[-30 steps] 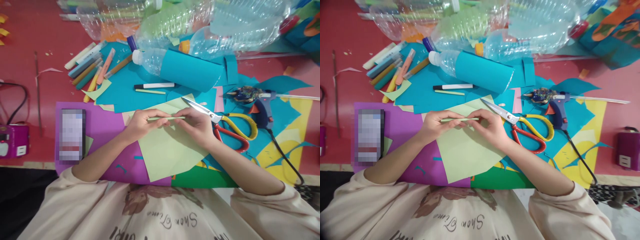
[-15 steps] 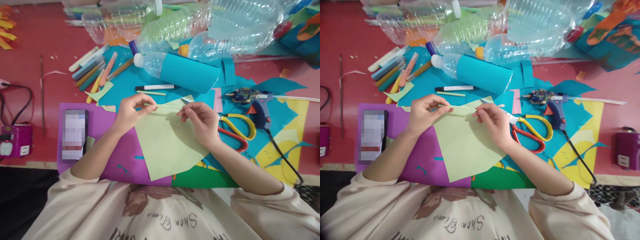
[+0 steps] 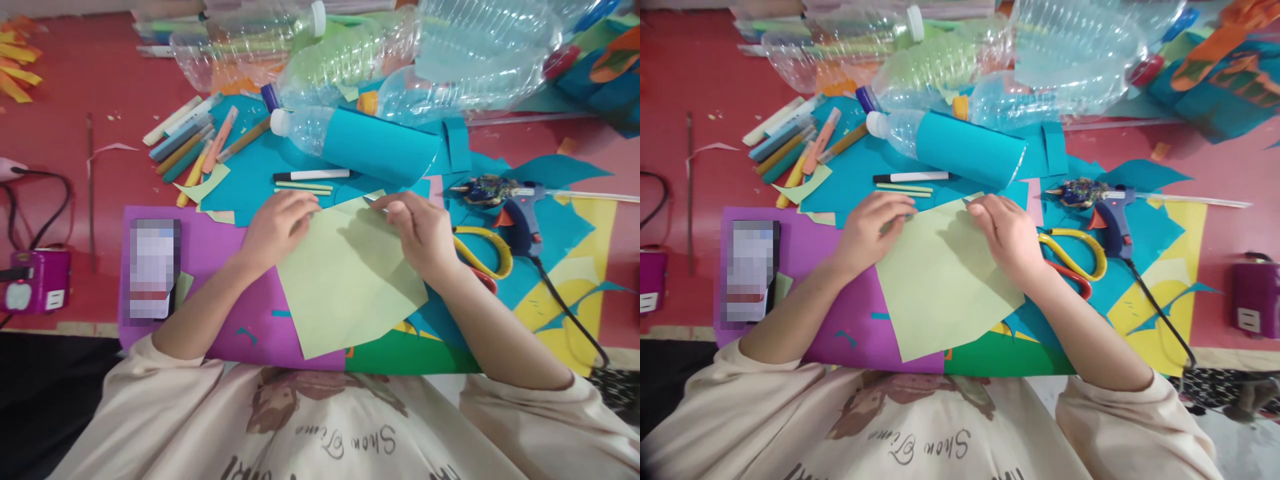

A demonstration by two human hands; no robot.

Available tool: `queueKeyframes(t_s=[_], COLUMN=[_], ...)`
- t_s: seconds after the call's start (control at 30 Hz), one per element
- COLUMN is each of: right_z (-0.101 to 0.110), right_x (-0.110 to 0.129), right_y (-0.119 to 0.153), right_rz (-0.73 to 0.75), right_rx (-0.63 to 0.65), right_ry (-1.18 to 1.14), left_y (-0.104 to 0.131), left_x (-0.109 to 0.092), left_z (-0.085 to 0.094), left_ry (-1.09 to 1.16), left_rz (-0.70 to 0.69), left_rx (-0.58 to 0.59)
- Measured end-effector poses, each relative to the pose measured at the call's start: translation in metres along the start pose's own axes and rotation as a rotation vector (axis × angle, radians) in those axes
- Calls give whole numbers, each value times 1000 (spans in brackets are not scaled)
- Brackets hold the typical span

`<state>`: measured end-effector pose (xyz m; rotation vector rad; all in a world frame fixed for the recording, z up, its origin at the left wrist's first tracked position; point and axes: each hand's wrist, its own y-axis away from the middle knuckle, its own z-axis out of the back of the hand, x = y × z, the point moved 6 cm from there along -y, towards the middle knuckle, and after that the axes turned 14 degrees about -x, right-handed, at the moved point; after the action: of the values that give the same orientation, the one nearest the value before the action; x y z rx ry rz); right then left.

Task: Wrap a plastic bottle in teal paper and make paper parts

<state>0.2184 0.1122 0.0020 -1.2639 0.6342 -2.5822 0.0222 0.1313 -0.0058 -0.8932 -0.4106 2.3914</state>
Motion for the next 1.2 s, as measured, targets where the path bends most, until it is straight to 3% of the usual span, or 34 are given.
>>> queueKeyframes(t_s=[0.1, 0.2, 0.4, 0.77, 1.07, 1.2], right_z=[-12, -17, -15, -20, -23, -15], right_x=[7, 6, -2, 0, -1, 1], right_y=[4, 7, 5, 11, 12, 8], right_rz=[154, 211, 184, 275, 261, 191], right_rx=[151, 168, 91, 117, 88, 25], right_ry=[41, 126, 210, 195, 184, 72], left_y=[12, 21, 24, 19, 18, 19], left_x=[-19, -27, -27, -38, -38, -39], left_z=[-21, -34, -31, -17, -18, -18], left_ry=[-15, -84, -122, -31, -13, -19], left_rz=[-153, -231, -323, -453, -448, -480], left_rx=[222, 409, 536, 373, 365, 348])
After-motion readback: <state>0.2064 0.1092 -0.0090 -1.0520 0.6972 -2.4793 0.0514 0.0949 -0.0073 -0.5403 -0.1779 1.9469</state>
